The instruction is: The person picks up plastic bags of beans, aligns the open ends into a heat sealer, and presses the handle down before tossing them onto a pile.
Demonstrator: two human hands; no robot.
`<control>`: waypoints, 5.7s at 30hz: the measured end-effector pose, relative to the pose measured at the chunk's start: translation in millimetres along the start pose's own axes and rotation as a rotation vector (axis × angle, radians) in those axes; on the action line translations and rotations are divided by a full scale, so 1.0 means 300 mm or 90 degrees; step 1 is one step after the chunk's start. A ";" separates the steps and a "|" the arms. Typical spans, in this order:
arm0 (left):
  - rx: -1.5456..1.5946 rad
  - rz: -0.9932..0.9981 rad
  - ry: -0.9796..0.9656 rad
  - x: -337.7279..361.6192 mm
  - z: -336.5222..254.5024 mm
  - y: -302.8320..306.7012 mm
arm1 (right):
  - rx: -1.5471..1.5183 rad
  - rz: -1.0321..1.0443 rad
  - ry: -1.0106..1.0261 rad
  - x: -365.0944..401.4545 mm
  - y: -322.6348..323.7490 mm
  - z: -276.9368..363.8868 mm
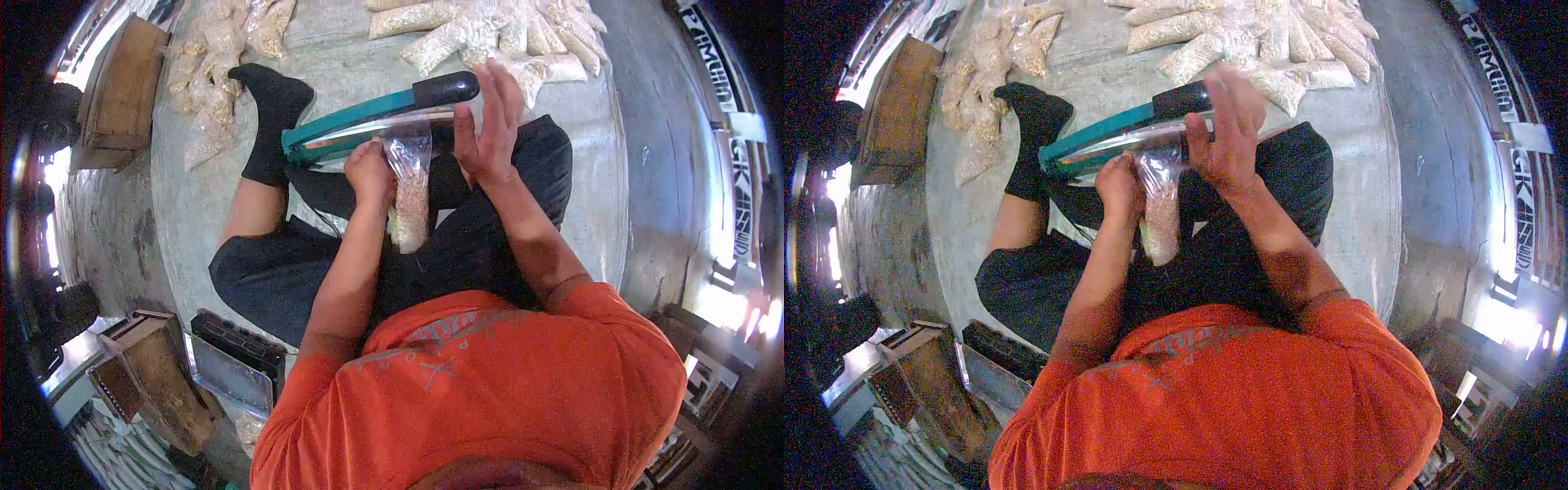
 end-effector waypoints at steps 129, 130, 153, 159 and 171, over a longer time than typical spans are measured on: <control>0.036 0.091 -0.030 0.034 -0.038 -0.008 | -0.329 0.355 -0.515 0.295 -0.283 -0.191; 0.036 0.088 -0.032 0.035 -0.039 -0.007 | -0.359 0.352 -0.563 0.293 -0.299 -0.197; -0.221 0.145 -0.130 0.425 -0.291 -0.006 | -0.671 0.263 -0.626 0.375 -0.098 0.047; 0.021 0.168 -0.219 0.658 -0.593 0.068 | -0.650 0.890 -0.605 0.464 -0.108 0.263; 0.580 0.225 0.215 0.416 -0.068 0.417 | -0.549 0.954 -0.604 0.333 -0.125 0.527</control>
Point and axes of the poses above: each hand's wrist, its own x-axis away from the middle knuckle, its own y-axis out of the back of the hand, z = x × y, the point moved 7 cm from there along -x, towards the middle knuckle, and after that the axes turned 7 degrees about -x, right-handed, at the moved point
